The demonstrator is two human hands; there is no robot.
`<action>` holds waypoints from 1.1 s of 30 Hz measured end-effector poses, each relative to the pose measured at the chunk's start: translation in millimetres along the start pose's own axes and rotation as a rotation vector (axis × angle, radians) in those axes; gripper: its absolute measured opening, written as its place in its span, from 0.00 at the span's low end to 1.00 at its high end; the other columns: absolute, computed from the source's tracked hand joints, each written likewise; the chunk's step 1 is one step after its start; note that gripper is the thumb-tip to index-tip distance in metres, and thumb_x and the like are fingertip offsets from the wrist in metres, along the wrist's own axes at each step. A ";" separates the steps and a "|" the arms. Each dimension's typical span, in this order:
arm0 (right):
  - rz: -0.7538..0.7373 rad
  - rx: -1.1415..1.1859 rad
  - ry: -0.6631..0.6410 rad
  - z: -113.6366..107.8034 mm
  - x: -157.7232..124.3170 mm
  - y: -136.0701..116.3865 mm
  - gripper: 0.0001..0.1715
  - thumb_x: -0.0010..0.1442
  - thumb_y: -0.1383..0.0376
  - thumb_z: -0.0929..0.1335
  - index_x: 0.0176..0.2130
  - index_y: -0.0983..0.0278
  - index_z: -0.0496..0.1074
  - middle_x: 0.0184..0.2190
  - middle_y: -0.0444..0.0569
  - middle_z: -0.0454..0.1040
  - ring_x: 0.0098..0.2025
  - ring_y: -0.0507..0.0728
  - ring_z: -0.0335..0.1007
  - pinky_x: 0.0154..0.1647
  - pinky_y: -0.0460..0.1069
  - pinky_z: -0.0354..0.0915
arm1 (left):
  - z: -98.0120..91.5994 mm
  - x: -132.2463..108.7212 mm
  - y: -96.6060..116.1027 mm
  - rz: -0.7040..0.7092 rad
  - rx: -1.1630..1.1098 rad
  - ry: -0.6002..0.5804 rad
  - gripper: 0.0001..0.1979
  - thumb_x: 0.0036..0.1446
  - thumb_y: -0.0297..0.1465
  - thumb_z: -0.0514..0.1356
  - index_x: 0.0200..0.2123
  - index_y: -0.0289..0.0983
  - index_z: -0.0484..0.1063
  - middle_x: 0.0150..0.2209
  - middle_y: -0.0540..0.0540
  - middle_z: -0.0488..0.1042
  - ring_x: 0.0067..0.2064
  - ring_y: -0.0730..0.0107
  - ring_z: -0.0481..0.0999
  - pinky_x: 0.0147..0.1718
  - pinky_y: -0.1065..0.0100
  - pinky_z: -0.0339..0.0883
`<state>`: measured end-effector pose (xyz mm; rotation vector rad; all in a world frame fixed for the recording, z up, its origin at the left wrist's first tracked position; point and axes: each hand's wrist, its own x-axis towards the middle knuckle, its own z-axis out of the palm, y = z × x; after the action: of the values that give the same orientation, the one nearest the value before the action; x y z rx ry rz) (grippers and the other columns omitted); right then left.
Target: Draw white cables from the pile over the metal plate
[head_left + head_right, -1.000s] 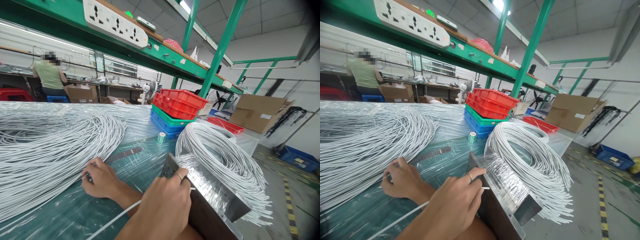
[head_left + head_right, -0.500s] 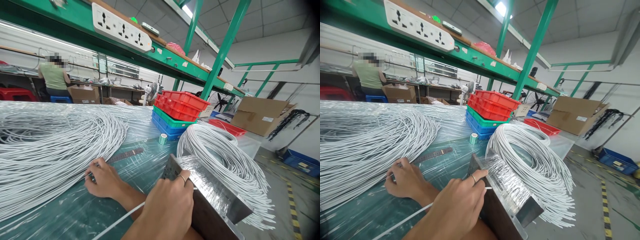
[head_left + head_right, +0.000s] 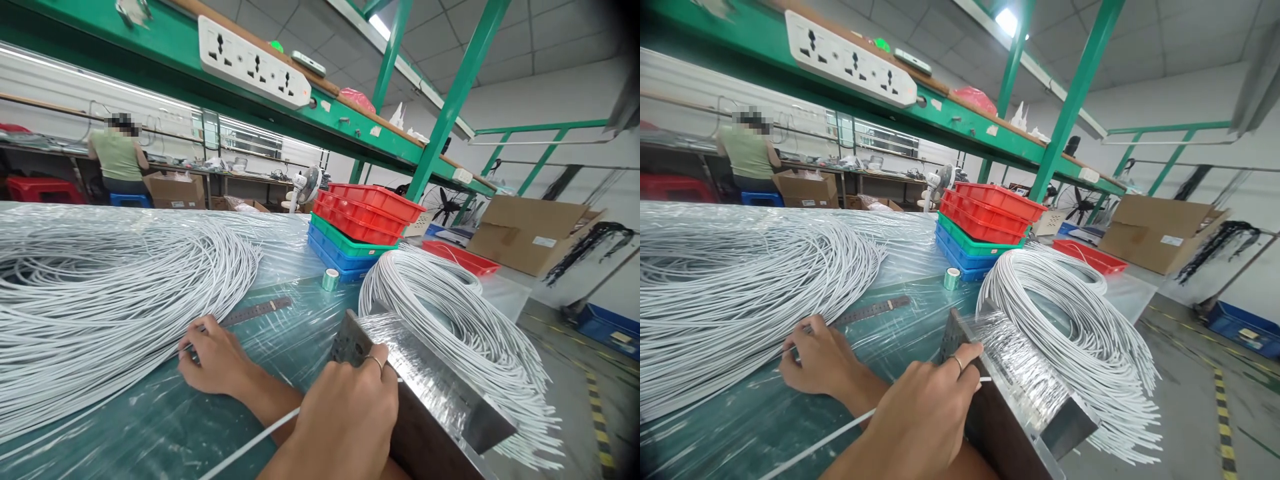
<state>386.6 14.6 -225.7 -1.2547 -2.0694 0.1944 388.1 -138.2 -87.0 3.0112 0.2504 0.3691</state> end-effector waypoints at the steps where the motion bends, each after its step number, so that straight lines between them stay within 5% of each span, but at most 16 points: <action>1: 0.000 -0.008 0.005 0.2 -0.1 -0.6 0.06 0.63 0.62 0.64 0.39 0.62 0.67 0.53 0.50 0.66 0.31 0.51 0.69 0.30 0.49 0.66 | 0.4 0.2 0.2 0.000 -0.004 0.009 0.19 0.51 0.19 0.51 0.45 0.35 0.72 0.66 0.43 0.64 0.29 0.59 0.79 0.26 0.55 0.78; 11: 0.021 -0.052 0.034 -2.4 -1.0 -5.6 0.06 0.62 0.64 0.65 0.41 0.62 0.69 0.52 0.49 0.68 0.35 0.53 0.74 0.37 0.49 0.71 | 7.8 1.6 5.2 0.004 0.016 0.076 0.18 0.62 0.26 0.52 0.53 0.33 0.72 0.64 0.39 0.66 0.27 0.61 0.79 0.21 0.59 0.73; 20: 0.010 -0.057 0.037 -2.0 -3.2 -6.9 0.05 0.63 0.66 0.65 0.42 0.62 0.69 0.53 0.48 0.67 0.35 0.51 0.73 0.41 0.48 0.72 | -8.2 5.9 8.9 0.011 0.025 -0.166 0.21 0.70 0.27 0.42 0.56 0.29 0.70 0.68 0.37 0.57 0.37 0.61 0.81 0.29 0.60 0.75; 27: -0.014 -0.084 0.035 -2.1 -4.1 -7.5 0.08 0.65 0.65 0.65 0.44 0.62 0.69 0.54 0.51 0.66 0.25 0.48 0.64 0.34 0.50 0.70 | -9.7 5.2 12.2 0.009 0.077 -0.138 0.20 0.69 0.26 0.45 0.53 0.30 0.73 0.66 0.36 0.61 0.31 0.61 0.80 0.16 0.59 0.52; 33: -0.009 -0.089 0.059 2.7 -3.5 -4.9 0.09 0.63 0.65 0.65 0.44 0.61 0.69 0.54 0.50 0.66 0.36 0.53 0.72 0.40 0.50 0.71 | -10.1 5.8 13.1 0.046 0.085 -0.092 0.17 0.66 0.25 0.49 0.48 0.27 0.76 0.63 0.32 0.65 0.26 0.63 0.79 0.12 0.62 0.40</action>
<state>382.4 9.7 -227.1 -1.2887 -2.0523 0.0614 393.1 -149.3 -74.4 3.1120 0.1938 0.2288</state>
